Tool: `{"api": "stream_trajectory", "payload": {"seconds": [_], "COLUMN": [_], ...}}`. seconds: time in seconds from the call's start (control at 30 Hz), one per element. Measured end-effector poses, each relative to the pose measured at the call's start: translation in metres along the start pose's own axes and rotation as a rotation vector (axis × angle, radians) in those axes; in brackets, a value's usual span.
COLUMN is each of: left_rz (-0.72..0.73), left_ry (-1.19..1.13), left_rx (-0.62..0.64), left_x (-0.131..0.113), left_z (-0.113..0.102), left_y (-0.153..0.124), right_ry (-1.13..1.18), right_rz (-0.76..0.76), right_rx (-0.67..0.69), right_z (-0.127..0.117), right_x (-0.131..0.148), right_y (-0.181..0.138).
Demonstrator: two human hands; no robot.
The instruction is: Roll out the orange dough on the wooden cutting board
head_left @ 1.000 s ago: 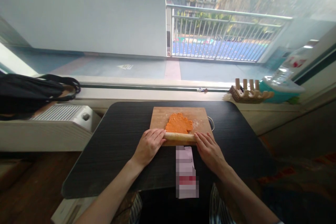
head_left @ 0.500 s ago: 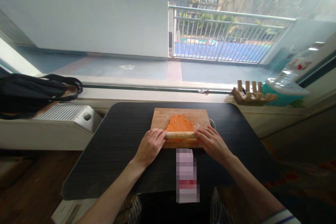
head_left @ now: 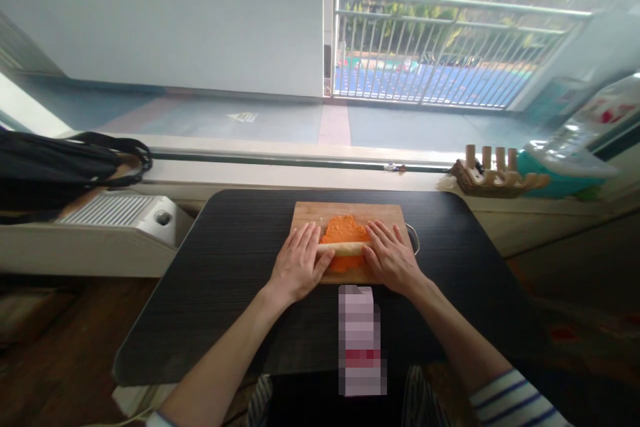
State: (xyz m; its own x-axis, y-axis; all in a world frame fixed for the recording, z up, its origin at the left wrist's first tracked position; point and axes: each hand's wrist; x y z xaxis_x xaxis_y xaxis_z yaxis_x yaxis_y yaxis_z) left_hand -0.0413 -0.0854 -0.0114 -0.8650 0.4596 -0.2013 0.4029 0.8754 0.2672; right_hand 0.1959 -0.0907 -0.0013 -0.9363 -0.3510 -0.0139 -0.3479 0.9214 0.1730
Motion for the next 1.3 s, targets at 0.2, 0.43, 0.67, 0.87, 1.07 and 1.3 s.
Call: {"api": "stream_trajectory", "payload": {"seconds": [0.2,0.43,0.67,0.87,1.07,1.3], "left_rz": [-0.100,-0.128,0.057,0.035,-0.099,-0.180], "left_ry": [0.047,0.022,0.013,0.008,0.017,0.030], "left_rx": [0.049,0.013,-0.052,-0.021,0.037,0.082], "left_x": [0.007,0.009,-0.007,-0.005,0.006,0.016], "left_z": [0.000,0.004,-0.003,-0.002,0.001,0.002], "left_y": [0.036,0.047,-0.016,-0.013,0.033,0.068], "right_ry": [-0.060,-0.064,-0.047,-0.072,-0.081,-0.020], "right_rz": [0.140,0.202,0.103,0.094,0.164,0.225], "right_rx": [0.059,0.075,-0.066,-0.020,0.098,0.159], "right_z": [-0.003,-0.009,0.005,0.003,-0.007,-0.004], "right_x": [-0.001,0.003,0.017,0.014,0.006,-0.003], "right_y": [0.037,0.043,-0.023,-0.015,0.034,0.067]}}
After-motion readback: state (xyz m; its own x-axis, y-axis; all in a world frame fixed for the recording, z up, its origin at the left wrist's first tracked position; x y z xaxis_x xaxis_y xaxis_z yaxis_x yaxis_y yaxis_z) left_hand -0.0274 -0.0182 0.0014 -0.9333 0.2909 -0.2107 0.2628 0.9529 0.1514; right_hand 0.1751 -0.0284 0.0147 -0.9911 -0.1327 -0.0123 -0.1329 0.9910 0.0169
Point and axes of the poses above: each hand's wrist, its own y-axis towards the middle knuckle, its own z-axis out of the palm, x = y × z, and after that the axes turned 8 degrees about -y, right-handed
